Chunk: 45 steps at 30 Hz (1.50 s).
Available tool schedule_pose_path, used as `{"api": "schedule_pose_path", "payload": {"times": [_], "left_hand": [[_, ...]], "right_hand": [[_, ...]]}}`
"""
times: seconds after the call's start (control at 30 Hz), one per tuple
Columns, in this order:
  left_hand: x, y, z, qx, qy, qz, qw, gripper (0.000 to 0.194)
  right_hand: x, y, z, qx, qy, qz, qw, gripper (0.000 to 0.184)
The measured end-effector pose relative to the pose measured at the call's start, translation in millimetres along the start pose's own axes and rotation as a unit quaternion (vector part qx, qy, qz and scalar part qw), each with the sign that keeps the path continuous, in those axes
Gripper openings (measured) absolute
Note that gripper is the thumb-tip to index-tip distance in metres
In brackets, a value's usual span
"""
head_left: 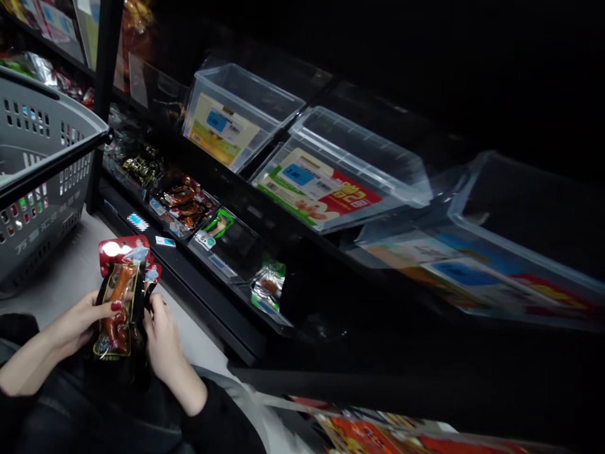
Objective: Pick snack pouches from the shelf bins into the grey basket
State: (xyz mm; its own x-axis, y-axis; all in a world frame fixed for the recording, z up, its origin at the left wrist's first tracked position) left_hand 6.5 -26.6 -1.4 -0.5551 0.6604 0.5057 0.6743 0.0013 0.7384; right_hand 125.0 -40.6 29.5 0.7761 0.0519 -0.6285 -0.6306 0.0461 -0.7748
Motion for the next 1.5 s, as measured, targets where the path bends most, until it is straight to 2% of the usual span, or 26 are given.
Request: {"api": "schedule_pose_path", "payload": {"times": [0.13,0.23,0.33,0.43,0.53,0.6,0.73,0.8,0.87,0.97,1.03,1.1,1.17,1.27,1.37,1.5], "left_hand": [[-4.9,2.3,1.2,0.014,0.006,-0.01,1.0,0.03],[-9.5,10.0,3.6,0.015,0.012,0.01,1.0,0.036],[-11.7,13.1,6.7,0.014,0.026,0.026,0.999,0.04],[-8.7,8.5,10.2,0.02,0.067,0.057,0.996,0.033],[-5.0,5.9,13.0,0.014,0.114,0.139,0.984,0.025],[-1.6,7.9,13.0,0.01,0.155,0.198,0.968,0.024],[5.2,13.6,9.3,0.023,0.226,0.271,0.935,0.028],[5.8,13.6,9.2,0.027,0.232,0.263,0.936,0.035],[7.1,9.9,10.0,0.042,0.227,0.249,0.941,0.038],[7.9,3.8,12.2,0.059,0.199,0.25,0.946,0.025],[6.2,2.6,13.2,0.052,0.168,0.243,0.954,0.017],[8.7,3.7,11.7,0.046,0.17,0.234,0.956,0.016],[17.2,7.3,7.2,0.042,0.222,0.222,0.949,0.031],[22.3,9.6,3.8,0.04,0.266,0.155,0.95,0.078],[14.9,4.2,7.5,0.066,0.232,0.092,0.966,0.109],[7.4,-3.2,9.8,0.103,0.189,0.063,0.974,0.122]], "right_hand": [[0.4,-5.6,1.2,0.028,0.002,-0.016,0.999,0.01],[1.8,-19.2,-4.0,0.118,0.027,-0.009,0.993,0.011],[-4.2,-30.6,-11.0,0.182,0.01,0.015,0.983,0.014],[-10.1,-29.3,-9.2,0.151,-0.014,0.022,0.988,0.013],[-3.8,-20.8,-1.4,0.084,0.021,0.075,0.993,0.02],[-0.1,-14.0,3.7,0.043,0.042,0.156,0.986,0.023],[-5.8,-4.2,8.8,-0.033,0.02,0.271,0.962,0.018],[-1.7,-10.1,9.0,-0.003,0.031,0.277,0.96,0.017],[7.3,-21.6,8.1,0.064,0.056,0.287,0.954,0.016],[20.9,-37.5,6.9,0.137,0.096,0.326,0.93,0.021],[27.2,-42.6,8.4,0.133,0.118,0.367,0.913,0.021],[29.5,-44.5,10.8,0.099,0.12,0.426,0.891,0.016],[28.6,-45.8,12.0,0.059,0.096,0.487,0.866,0.014],[30.3,-47.3,10.4,0.035,0.056,0.533,0.843,0.025],[34.8,-43.2,8.5,0.021,0.054,0.545,0.836,0.031],[36.9,-42.6,11.2,0.017,0.075,0.553,0.83,0.027]]}}
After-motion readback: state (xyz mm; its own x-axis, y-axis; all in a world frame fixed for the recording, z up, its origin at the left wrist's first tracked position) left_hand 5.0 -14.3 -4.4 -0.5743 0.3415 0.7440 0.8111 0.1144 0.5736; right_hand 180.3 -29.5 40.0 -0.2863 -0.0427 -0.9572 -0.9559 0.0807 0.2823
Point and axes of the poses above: each hand's wrist, its own z-axis towards the middle knuckle, its own y-axis out of the palm, x = y × z, the point moved 8 cm from there along z, towards the middle knuckle, and after that the axes turned 14 degrees about -z, right-handed, at the moved point
